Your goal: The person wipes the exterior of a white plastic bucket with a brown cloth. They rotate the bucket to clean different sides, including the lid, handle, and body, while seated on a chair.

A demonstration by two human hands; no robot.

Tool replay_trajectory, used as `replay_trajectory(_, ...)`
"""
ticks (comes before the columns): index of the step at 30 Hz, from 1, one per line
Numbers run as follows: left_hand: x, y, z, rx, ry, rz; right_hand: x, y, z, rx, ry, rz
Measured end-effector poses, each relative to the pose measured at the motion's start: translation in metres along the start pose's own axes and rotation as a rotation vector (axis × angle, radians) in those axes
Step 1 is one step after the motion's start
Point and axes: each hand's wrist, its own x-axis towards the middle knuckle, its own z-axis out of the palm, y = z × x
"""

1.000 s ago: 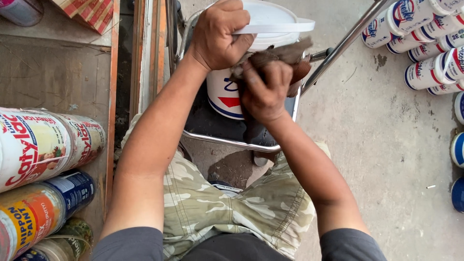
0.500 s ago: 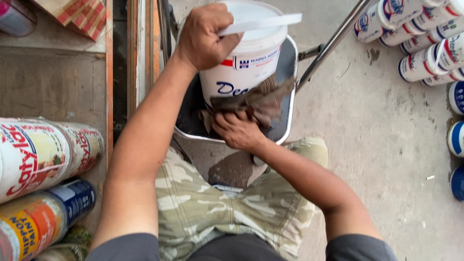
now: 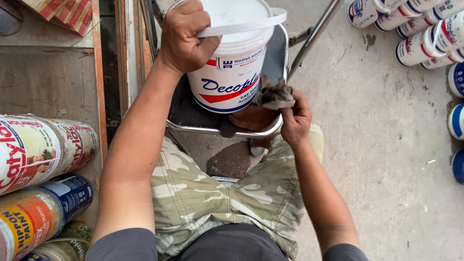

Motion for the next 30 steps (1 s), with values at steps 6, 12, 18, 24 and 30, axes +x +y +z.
replay_trajectory(6,-0.023,0.034,0.012,0.113,-0.054,0.056,0.003,-0.019,0.068,-0.189,0.322,-0.37)
replay_trajectory(12,-0.069,0.074,0.013,0.466,0.179,-0.009,-0.045,0.017,0.102,-0.297,0.386,-0.472)
replay_trajectory(18,-0.125,0.121,0.044,0.274,0.644,-0.647,-0.061,0.005,0.099,-0.291,0.265,-0.271)
replay_trajectory(24,-0.171,0.136,0.097,-0.543,0.428,-1.388,-0.052,-0.008,0.106,-0.11,0.495,-0.031)
replay_trajectory(30,-0.171,0.143,0.101,-0.557,0.613,-1.326,-0.039,-0.02,0.102,0.016,0.461,0.168)
